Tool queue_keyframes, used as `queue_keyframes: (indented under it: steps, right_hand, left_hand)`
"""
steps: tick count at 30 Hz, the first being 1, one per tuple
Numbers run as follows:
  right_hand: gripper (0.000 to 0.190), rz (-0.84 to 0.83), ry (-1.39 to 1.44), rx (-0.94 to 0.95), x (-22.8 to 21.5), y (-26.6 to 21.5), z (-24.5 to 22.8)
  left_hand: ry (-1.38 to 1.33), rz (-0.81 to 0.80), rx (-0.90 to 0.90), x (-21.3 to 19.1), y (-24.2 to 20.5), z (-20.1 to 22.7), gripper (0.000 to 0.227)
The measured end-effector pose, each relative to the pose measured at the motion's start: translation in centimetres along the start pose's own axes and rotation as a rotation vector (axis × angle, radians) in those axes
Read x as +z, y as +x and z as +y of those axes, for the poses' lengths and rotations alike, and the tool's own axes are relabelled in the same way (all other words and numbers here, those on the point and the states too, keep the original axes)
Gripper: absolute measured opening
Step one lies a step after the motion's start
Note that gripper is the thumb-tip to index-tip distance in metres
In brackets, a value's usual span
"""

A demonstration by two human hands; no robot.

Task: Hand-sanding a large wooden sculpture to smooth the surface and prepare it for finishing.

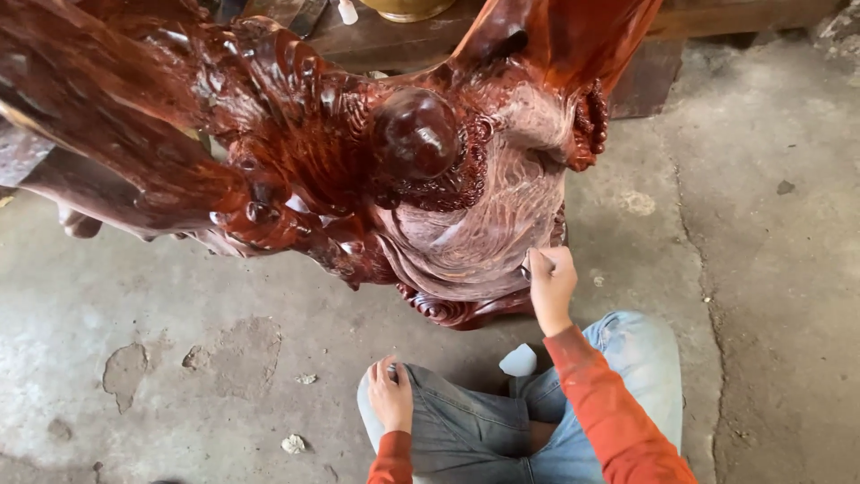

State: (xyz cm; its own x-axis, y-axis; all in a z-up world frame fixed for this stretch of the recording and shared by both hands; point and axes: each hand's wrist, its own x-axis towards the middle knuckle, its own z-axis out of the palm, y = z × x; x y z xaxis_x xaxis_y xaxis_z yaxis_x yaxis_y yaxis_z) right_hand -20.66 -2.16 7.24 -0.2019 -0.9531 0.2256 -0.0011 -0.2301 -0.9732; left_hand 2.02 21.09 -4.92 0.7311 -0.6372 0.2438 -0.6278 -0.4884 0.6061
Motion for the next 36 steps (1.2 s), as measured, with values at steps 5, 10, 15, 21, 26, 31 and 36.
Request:
queue_keyframes:
  steps: [5, 10, 15, 21, 26, 31, 36]
  right_hand:
    - [0.008, -0.125, -0.112, -0.156, 0.1, -2.3, -1.6]
    - [0.013, -0.09, -0.074, -0.107, -0.1, 0.2, -1.4]
    - [0.012, -0.209, -0.06, -0.197, 1.6, -2.5, -3.6]
    - [0.012, -0.054, 0.112, -0.005, 0.7, 1.9, 0.2]
    - [0.007, -0.292, -0.044, 0.023, -1.1, 0.9, -0.1]
    - [0.021, -0.438, -0.299, 0.047, -4.3, 5.5, 2.8]
    - [0.024, -0.767, -0.672, -0.793, -2.3, 5.5, 1.2]
  left_hand:
    - [0.013, -0.015, -0.012, -0.1, -0.1, -0.3, 0.019]
    - [0.033, -0.018, 0.006, -0.2, -0.3, -0.4, 0.021]
    - [0.017, -0.014, -0.012, 0.0, 0.0, 0.4, 0.018]
    - [0.007, -0.047, -0.04, -1.0, -0.4, 0.3, 0.018]
    - [0.037, -0.027, -0.029, -0.5, -0.2, 0.5, 0.019]
    - [0.023, -0.02, -0.024, -0.6, -0.1, 0.3, 0.019]
    - [0.025, 0.019, 0.02, -0.1, 0.1, 0.6, 0.019]
